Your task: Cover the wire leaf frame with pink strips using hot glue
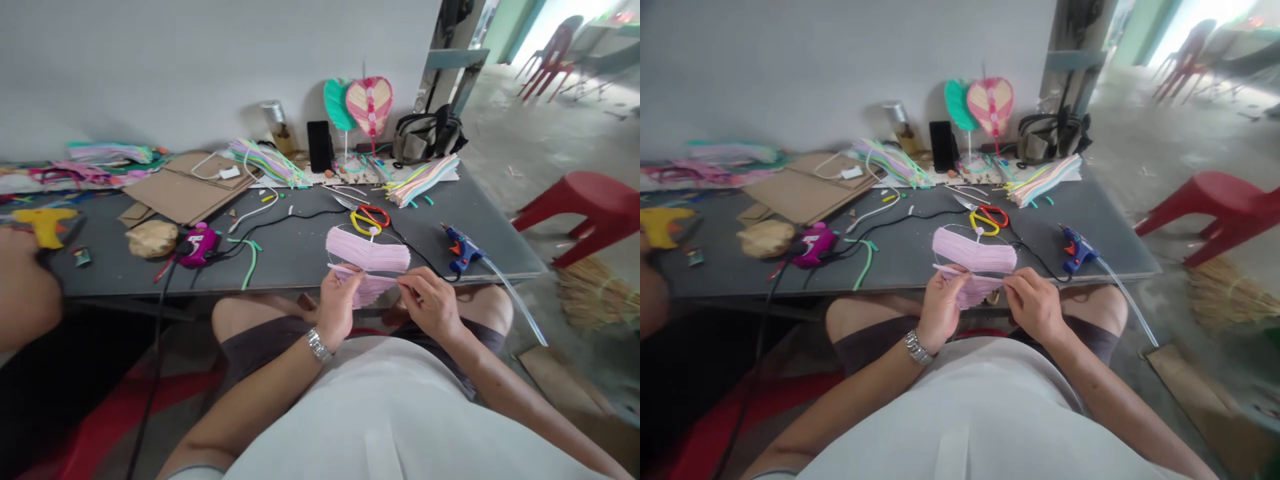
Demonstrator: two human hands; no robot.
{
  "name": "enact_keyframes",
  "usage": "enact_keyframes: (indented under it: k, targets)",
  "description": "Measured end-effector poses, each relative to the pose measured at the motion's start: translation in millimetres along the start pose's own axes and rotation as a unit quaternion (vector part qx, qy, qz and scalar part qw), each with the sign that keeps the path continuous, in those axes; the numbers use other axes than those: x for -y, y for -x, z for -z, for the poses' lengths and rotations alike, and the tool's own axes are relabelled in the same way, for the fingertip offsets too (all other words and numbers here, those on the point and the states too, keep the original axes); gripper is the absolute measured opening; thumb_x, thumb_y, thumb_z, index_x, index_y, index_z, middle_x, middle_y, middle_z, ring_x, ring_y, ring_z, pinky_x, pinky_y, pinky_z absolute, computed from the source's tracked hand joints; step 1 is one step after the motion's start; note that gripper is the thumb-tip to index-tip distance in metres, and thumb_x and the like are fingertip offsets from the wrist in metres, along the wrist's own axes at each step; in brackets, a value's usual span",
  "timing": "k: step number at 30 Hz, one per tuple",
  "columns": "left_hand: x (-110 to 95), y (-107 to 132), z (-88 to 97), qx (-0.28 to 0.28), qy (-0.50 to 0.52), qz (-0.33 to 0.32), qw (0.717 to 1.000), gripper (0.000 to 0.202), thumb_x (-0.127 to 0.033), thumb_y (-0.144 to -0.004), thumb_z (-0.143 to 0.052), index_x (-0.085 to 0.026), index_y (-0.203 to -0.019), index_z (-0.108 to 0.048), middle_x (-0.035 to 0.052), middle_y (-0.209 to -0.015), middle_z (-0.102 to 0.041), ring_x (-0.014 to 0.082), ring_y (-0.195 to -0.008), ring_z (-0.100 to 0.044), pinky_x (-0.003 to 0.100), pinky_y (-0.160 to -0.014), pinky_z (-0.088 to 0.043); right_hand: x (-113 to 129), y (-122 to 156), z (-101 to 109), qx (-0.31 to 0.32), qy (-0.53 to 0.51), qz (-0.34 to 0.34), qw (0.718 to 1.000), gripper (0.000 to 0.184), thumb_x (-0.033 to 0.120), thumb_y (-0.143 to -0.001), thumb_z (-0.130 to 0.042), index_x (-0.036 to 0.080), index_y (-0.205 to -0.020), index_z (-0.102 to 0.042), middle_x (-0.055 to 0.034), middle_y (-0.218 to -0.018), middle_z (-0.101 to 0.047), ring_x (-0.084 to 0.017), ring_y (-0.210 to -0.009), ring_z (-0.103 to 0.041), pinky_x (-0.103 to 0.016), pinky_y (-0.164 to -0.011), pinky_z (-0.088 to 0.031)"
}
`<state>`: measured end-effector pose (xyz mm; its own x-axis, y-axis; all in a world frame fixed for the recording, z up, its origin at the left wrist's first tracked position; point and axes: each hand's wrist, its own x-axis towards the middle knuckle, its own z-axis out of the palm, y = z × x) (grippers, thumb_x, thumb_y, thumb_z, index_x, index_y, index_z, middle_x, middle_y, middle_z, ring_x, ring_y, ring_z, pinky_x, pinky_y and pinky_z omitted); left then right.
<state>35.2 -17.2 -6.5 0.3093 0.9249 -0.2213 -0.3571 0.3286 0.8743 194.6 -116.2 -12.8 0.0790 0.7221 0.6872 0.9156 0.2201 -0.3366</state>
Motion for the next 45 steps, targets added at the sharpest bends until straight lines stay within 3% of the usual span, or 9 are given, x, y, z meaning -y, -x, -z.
enact_keyframes:
  k: [3, 7, 14, 19, 25, 29, 34, 41, 45]
  targets:
    - [-6, -3, -1.4, 0.020, -0.056, -0.018, 0.998, 0.026, -0.030, -0.066, -0.081, -0.018, -0.081, -0.064, -0.0026, -0.070, -0.064, 0.0126, -0.061, -0.058, 0.024, -0.059, -0.046, 8, -18, 9, -0.021, 0.031, 0.039, 0.999, 0.011, 0.012, -0.093, -0.062, 0.020, -0.098, -0.067, -0.0058, -0.089, -0.070, -0.016, -0.075, -0.065, -0.027, -0.065, -0.051]
    - [-17, -6, -5.9, 0.107, -0.167, -0.093, 0.976, 0.018, -0.026, -0.068, -0.080, -0.018, -0.079, -0.067, -0.0015, -0.068, -0.063, 0.0126, -0.060, -0.052, 0.024, -0.058, -0.042, 29, -50, 10, -0.003, 0.021, 0.086, 0.996, 0.012, 0.013, -0.096, -0.059, 0.022, -0.097, -0.067, -0.0053, -0.089, -0.071, -0.016, -0.079, -0.066, -0.028, -0.071, -0.052]
    - [-7, -7, 3.5, 0.169, -0.239, -0.189, 0.937, 0.012, -0.027, -0.080, -0.071, -0.020, -0.076, -0.062, -0.0029, -0.066, -0.059, 0.0132, -0.063, -0.047, 0.024, -0.063, -0.038, 47, -55, -24, 0.040, 0.044, -0.020, 0.998, 0.017, 0.017, -0.095, -0.057, 0.022, -0.081, -0.064, -0.0040, -0.078, -0.066, -0.016, -0.070, -0.060, -0.027, -0.064, -0.044]
    - [-9, -6, 9.7, 0.175, -0.267, -0.165, 0.933, 0.016, -0.030, -0.082, -0.073, -0.020, -0.079, -0.060, -0.0046, -0.066, -0.055, 0.0123, -0.061, -0.044, 0.023, -0.059, -0.034, 45, -51, -26, 0.022, -0.021, -0.063, 0.998, 0.014, 0.013, -0.091, -0.055, 0.022, -0.080, -0.058, -0.0009, -0.076, -0.062, -0.014, -0.062, -0.055, -0.026, -0.060, -0.041]
    - [-15, -13, 18.5, 0.185, -0.216, -0.142, 0.948, 0.023, -0.043, -0.096, -0.058, -0.021, -0.098, -0.063, 0.0046, -0.083, -0.072, 0.0185, -0.072, -0.061, 0.027, -0.067, -0.044, 37, -57, -9, -0.005, -0.122, -0.164, 0.979, 0.004, 0.022, -0.093, -0.059, 0.022, -0.089, -0.059, 0.0039, -0.069, -0.061, -0.011, -0.056, -0.054, -0.023, -0.056, -0.043]
    - [-18, -14, 24.5, 0.147, -0.244, -0.193, 0.939, 0.027, -0.044, -0.098, -0.057, -0.021, -0.092, -0.070, 0.0045, -0.080, -0.070, 0.0184, -0.071, -0.059, 0.027, -0.068, -0.043, 39, -57, -10, 0.035, -0.090, -0.113, 0.989, 0.008, 0.019, -0.093, -0.058, 0.022, -0.087, -0.063, 0.0019, -0.071, -0.063, -0.011, -0.058, -0.053, -0.024, -0.058, -0.042]
    - [-26, -15, 23.4, 0.128, -0.314, -0.289, 0.895, 0.021, -0.035, -0.095, -0.062, -0.022, -0.088, -0.077, 0.0043, -0.076, -0.068, 0.0189, -0.071, -0.059, 0.028, -0.070, -0.043, 44, -57, -19, 0.040, -0.041, -0.056, 0.997, 0.014, 0.019, -0.095, -0.055, 0.022, -0.084, -0.063, -0.0013, -0.073, -0.067, -0.013, -0.061, -0.057, -0.026, -0.061, -0.042]
    - [-24, -14, 20.6, 0.074, -0.274, -0.290, 0.914, 0.019, -0.029, -0.082, -0.077, -0.025, -0.100, -0.076, 0.0044, -0.084, -0.074, 0.0181, -0.071, -0.064, 0.027, -0.072, -0.049, 48, -56, -25, 0.033, -0.067, -0.102, 0.992, 0.014, 0.017, -0.092, -0.054, 0.022, -0.082, -0.062, 0.0005, -0.070, -0.066, -0.011, -0.055, -0.054, -0.024, -0.057, -0.041]
    - [-22, -14, 23.1, 0.088, -0.324, -0.353, 0.873, 0.018, -0.025, -0.085, -0.072, -0.025, -0.104, -0.075, 0.0069, -0.094, -0.075, 0.0203, -0.083, -0.067, 0.029, -0.080, -0.050, 51, -57, -26, 0.029, -0.099, -0.131, 0.986, 0.013, 0.016, -0.089, -0.053, 0.022, -0.080, -0.061, 0.0039, -0.063, -0.058, -0.010, -0.051, -0.047, -0.023, -0.053, -0.037]
